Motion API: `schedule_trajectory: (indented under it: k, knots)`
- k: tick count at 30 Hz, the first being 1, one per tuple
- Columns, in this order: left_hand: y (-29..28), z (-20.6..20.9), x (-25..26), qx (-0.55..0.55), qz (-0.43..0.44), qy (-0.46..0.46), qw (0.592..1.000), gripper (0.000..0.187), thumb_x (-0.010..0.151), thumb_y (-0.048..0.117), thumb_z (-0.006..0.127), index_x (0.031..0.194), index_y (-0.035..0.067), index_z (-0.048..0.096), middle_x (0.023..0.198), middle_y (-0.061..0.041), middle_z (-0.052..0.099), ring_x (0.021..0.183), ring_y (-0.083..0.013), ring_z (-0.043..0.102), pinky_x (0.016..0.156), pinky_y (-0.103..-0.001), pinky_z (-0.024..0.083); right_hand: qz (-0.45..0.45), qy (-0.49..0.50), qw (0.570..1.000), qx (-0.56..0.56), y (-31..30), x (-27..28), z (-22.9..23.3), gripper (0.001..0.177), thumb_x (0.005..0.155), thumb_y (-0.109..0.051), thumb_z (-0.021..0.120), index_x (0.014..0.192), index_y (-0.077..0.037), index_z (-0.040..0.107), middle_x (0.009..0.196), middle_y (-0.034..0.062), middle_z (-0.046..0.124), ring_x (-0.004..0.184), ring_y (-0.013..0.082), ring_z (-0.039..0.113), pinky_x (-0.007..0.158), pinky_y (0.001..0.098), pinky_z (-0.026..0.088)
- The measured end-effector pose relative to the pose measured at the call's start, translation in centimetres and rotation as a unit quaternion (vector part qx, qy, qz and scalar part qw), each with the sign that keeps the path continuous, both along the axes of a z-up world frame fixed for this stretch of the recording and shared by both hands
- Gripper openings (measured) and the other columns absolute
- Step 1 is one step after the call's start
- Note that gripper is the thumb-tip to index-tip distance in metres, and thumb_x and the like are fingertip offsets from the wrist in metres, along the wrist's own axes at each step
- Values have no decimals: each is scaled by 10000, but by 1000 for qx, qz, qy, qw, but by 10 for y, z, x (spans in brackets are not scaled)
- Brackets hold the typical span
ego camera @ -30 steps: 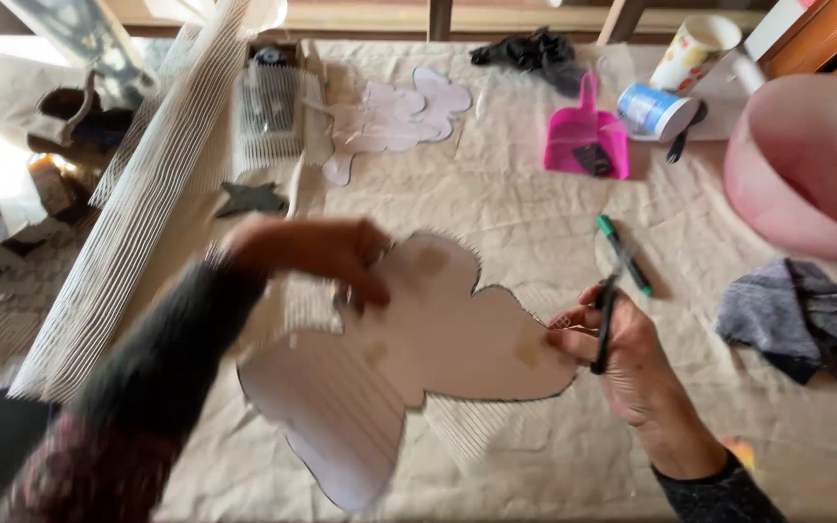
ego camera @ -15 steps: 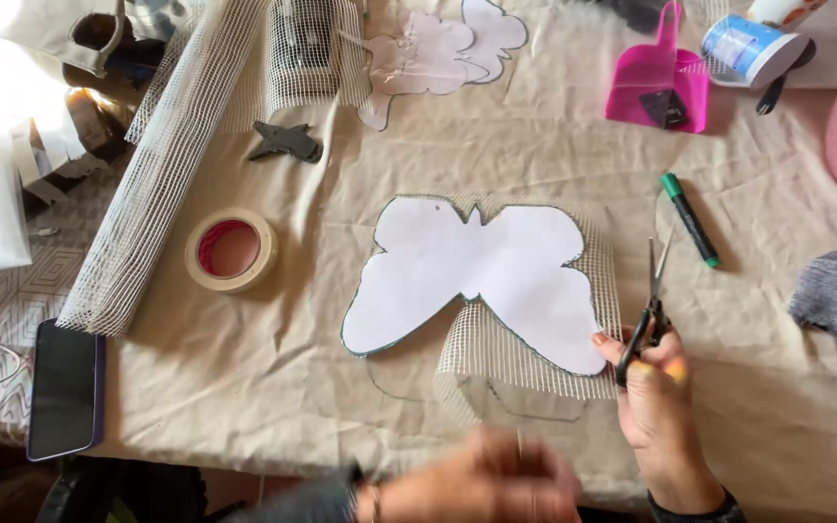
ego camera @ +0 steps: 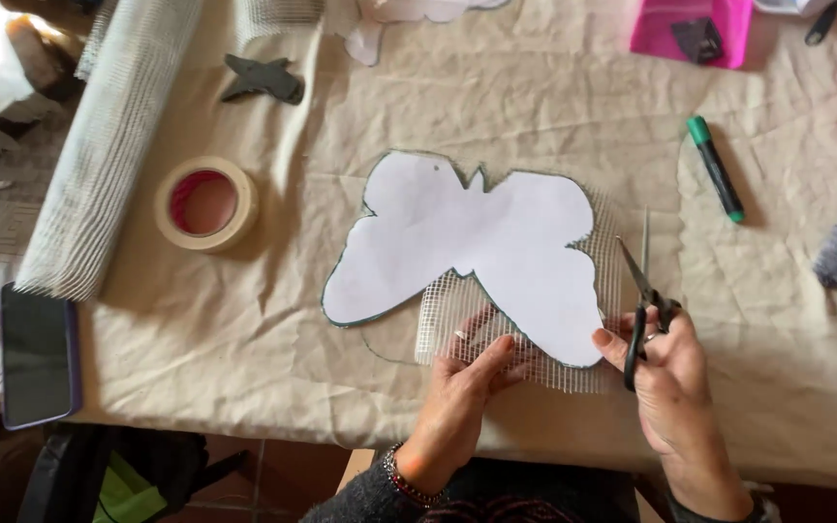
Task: Cutting out a butterfly shape from a plastic mesh using scissors and a paper template.
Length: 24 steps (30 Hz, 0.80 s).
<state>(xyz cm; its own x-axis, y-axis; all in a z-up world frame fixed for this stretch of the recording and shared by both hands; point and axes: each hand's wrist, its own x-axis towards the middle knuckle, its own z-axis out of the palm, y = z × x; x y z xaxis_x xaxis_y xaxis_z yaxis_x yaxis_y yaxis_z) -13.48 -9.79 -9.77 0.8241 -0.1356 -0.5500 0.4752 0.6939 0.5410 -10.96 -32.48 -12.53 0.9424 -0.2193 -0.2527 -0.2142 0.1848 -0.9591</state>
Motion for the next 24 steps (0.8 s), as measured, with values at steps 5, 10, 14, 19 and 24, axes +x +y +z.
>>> schedule_trajectory:
  k: [5,10,14,19,24]
  knots:
    - [-2,-8,-2,-13,-22,7,1000,534,981,162,629,1469,-7,495,1119,-124,716,977,-204,714,845,-382,620,18,116,993,14,-59,-18,14,330,890,-115,649,1177,-79,490,1064,65,599,900,210,610,758,346,545]
    - [-3,4,3,3,-78,21,997,517,964,157,636,1440,18,490,1088,-102,740,959,-213,727,862,-375,635,111,223,954,166,-135,-78,-12,452,812,-21,586,1263,-25,607,987,65,581,887,219,619,781,437,604]
    - [-8,4,2,5,-85,13,996,501,908,99,700,1369,1,529,1064,-111,733,944,-202,729,842,-378,632,401,452,750,268,-129,-96,-10,265,997,-290,665,938,-39,604,854,48,530,785,179,562,737,320,482]
    - [-8,9,4,16,-90,-31,995,468,939,90,762,1331,-101,592,1002,-113,719,842,-193,691,807,-347,602,514,420,736,135,-116,-87,13,164,967,-239,637,930,-89,580,809,3,502,774,113,511,727,259,427]
    - [-9,18,7,10,-101,-1,995,414,884,112,787,1216,-77,626,914,-88,742,796,-169,694,810,-337,600,478,427,756,133,-101,-70,39,290,964,-373,537,1006,-87,554,770,7,504,707,117,483,666,261,414]
